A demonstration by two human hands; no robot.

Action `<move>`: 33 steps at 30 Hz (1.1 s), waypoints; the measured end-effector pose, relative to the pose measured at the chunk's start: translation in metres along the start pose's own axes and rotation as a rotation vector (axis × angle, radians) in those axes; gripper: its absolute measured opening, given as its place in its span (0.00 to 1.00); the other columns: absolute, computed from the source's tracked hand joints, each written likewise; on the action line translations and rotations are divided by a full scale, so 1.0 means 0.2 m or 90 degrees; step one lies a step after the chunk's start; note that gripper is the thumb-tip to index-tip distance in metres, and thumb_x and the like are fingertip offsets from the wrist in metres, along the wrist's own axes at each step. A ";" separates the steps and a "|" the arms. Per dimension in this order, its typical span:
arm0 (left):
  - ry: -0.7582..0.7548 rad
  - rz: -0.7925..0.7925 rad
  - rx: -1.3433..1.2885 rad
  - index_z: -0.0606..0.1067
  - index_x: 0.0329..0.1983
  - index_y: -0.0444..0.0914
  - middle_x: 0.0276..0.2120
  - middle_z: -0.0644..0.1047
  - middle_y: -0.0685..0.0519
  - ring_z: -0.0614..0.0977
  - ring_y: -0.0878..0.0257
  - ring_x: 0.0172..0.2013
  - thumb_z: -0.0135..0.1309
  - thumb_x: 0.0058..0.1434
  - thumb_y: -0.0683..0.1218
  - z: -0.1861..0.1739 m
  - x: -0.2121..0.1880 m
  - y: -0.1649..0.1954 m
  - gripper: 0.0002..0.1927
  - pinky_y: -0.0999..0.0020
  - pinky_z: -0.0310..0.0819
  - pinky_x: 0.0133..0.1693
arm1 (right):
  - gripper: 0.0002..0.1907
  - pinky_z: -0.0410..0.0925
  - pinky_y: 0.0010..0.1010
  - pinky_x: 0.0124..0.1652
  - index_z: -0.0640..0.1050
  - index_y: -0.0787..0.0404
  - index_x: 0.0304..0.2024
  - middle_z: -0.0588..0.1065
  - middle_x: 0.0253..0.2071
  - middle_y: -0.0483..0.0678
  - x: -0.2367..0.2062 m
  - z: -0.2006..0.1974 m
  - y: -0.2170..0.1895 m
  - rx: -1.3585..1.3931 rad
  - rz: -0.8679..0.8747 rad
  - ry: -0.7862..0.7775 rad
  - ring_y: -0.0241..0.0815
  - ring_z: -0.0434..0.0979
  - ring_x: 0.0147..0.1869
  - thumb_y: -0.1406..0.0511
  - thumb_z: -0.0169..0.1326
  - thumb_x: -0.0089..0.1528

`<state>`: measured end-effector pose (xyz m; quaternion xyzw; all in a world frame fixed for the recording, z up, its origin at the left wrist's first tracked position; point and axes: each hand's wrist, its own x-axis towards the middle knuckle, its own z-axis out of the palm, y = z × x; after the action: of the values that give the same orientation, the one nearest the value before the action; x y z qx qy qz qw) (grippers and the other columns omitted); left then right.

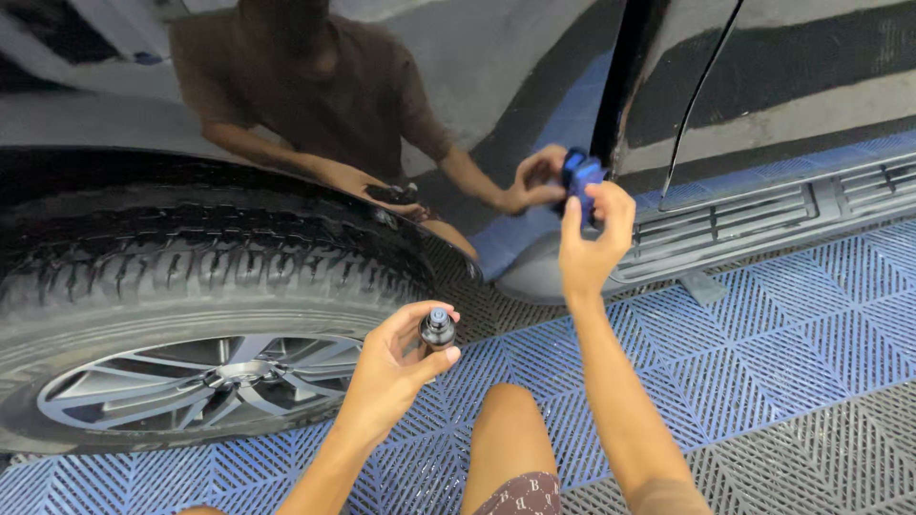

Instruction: The person applies a liquid from a small bottle onto a blue sponge and wipes the side panel of a black car. They work along the lower side panel and wheel arch, repeatedly applying the liquid and wiping the surface.

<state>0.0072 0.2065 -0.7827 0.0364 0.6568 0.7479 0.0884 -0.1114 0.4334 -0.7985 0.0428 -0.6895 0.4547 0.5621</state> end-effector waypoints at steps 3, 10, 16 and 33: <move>-0.020 0.036 -0.006 0.75 0.55 0.33 0.51 0.78 0.52 0.78 0.64 0.54 0.62 0.52 0.33 -0.02 0.00 0.01 0.25 0.66 0.71 0.59 | 0.12 0.67 0.34 0.47 0.75 0.64 0.45 0.73 0.47 0.50 -0.02 0.06 -0.07 0.022 -0.023 0.012 0.46 0.72 0.47 0.75 0.60 0.59; -0.012 0.041 -0.004 0.76 0.54 0.34 0.50 0.78 0.52 0.78 0.64 0.52 0.62 0.52 0.33 -0.07 -0.02 0.07 0.24 0.65 0.72 0.57 | 0.12 0.66 0.39 0.50 0.78 0.61 0.39 0.75 0.44 0.50 -0.14 0.16 -0.37 0.096 -0.229 -0.101 0.50 0.75 0.49 0.75 0.64 0.54; -0.004 0.037 0.008 0.76 0.53 0.34 0.50 0.78 0.53 0.78 0.64 0.54 0.62 0.52 0.33 -0.10 -0.05 0.13 0.23 0.65 0.72 0.59 | 0.10 0.68 0.36 0.46 0.77 0.63 0.46 0.74 0.46 0.52 0.28 0.08 -0.24 0.080 -0.016 0.019 0.46 0.72 0.46 0.74 0.60 0.63; -0.008 0.063 -0.003 0.75 0.53 0.34 0.51 0.78 0.52 0.78 0.64 0.56 0.62 0.52 0.33 -0.18 -0.04 0.18 0.23 0.65 0.71 0.60 | 0.09 0.67 0.36 0.50 0.76 0.62 0.45 0.72 0.46 0.50 0.46 0.18 -0.66 0.057 -0.159 0.039 0.48 0.71 0.49 0.73 0.60 0.62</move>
<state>0.0060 0.1650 -0.7508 0.0735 0.6521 0.7525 0.0553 -0.0965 0.3743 -0.6456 0.1394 -0.6402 0.4129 0.6327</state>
